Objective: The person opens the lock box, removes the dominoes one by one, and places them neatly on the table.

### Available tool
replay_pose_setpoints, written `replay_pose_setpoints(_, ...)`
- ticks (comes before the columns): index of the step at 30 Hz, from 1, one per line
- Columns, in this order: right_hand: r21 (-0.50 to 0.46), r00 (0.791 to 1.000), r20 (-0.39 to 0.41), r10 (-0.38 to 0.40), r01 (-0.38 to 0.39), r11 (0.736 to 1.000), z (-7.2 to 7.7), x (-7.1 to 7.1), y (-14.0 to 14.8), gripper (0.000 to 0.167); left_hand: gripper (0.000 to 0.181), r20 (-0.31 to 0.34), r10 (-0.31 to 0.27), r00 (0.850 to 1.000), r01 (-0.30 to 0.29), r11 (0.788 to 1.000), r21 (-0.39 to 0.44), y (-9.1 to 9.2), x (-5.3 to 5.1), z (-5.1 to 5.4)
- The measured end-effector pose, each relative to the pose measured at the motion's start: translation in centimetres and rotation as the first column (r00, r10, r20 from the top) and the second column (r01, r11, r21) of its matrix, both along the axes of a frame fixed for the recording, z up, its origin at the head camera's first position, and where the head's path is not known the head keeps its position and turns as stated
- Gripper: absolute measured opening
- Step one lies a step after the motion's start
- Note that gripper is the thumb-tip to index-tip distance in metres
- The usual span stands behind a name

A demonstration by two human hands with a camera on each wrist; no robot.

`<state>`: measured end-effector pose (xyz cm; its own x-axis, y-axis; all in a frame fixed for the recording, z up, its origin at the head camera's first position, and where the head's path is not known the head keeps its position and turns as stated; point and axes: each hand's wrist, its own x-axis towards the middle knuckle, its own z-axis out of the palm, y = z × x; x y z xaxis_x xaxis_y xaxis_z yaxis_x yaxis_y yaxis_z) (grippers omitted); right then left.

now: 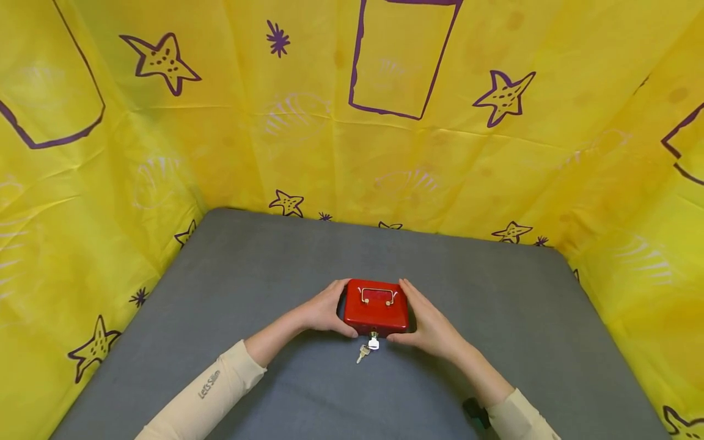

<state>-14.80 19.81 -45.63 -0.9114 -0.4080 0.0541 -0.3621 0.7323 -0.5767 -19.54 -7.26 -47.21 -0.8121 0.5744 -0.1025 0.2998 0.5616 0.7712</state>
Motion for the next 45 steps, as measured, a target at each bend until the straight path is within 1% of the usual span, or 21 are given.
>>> replay_pose_setpoints(5,-0.012,1.0,0.02,0.022,-0.022,1.0,-0.3,-0.2,0.3,0.109,0.104,-0.039,-0.028,0.999,0.028,1.0,-0.005,-0.1,-0.1,-0.3)
replay_pose_setpoints(10,-0.011,0.999,0.014,0.032,-0.032,0.999,-0.3,-0.3,0.5,0.106,0.103,-0.052,-0.025,0.998,0.025,1.0,-0.001,-0.2,-0.1,-0.2)
replay_pose_setpoints(18,0.0,0.999,-0.037,0.037,-0.037,0.999,-0.3,-0.5,0.6,0.106,0.101,-0.039,-0.032,0.999,0.03,0.999,-0.026,-0.1,-0.1,-0.3)
replay_pose_setpoints(21,0.0,0.997,-0.072,0.041,-0.042,0.999,-0.3,-0.6,0.6,0.105,0.101,-0.049,-0.033,0.998,0.032,0.999,-0.016,-0.1,-0.1,-0.2)
replay_pose_setpoints(25,-0.003,0.994,-0.095,0.046,-0.047,0.999,-0.3,-0.7,0.6,0.105,0.101,-0.066,-0.036,0.997,0.037,0.999,0.001,-0.1,0.0,-0.1)
replay_pose_setpoints(31,-0.008,0.997,-0.074,0.039,-0.04,0.999,-0.2,-0.9,0.7,0.105,0.099,-0.068,-0.048,0.997,0.048,0.999,0.001,0.0,0.2,-0.1)
replay_pose_setpoints(39,-0.007,0.996,-0.076,0.048,-0.049,0.999,-0.3,-1.1,0.8,0.104,0.101,-0.078,-0.055,0.995,0.055,0.998,-0.001,-0.1,0.0,-0.2)
replay_pose_setpoints(42,-0.018,0.997,-0.066,0.05,-0.052,0.998,-0.2,-1.2,0.8,0.103,0.103,-0.091,-0.057,0.994,0.058,0.998,0.009,-0.1,0.0,-0.3)
replay_pose_setpoints(45,-0.041,0.998,-0.033,0.044,-0.045,0.998,0.0,-1.2,0.9,0.103,0.104,-0.095,-0.062,0.993,0.063,0.998,0.005,-0.1,0.0,-0.4)
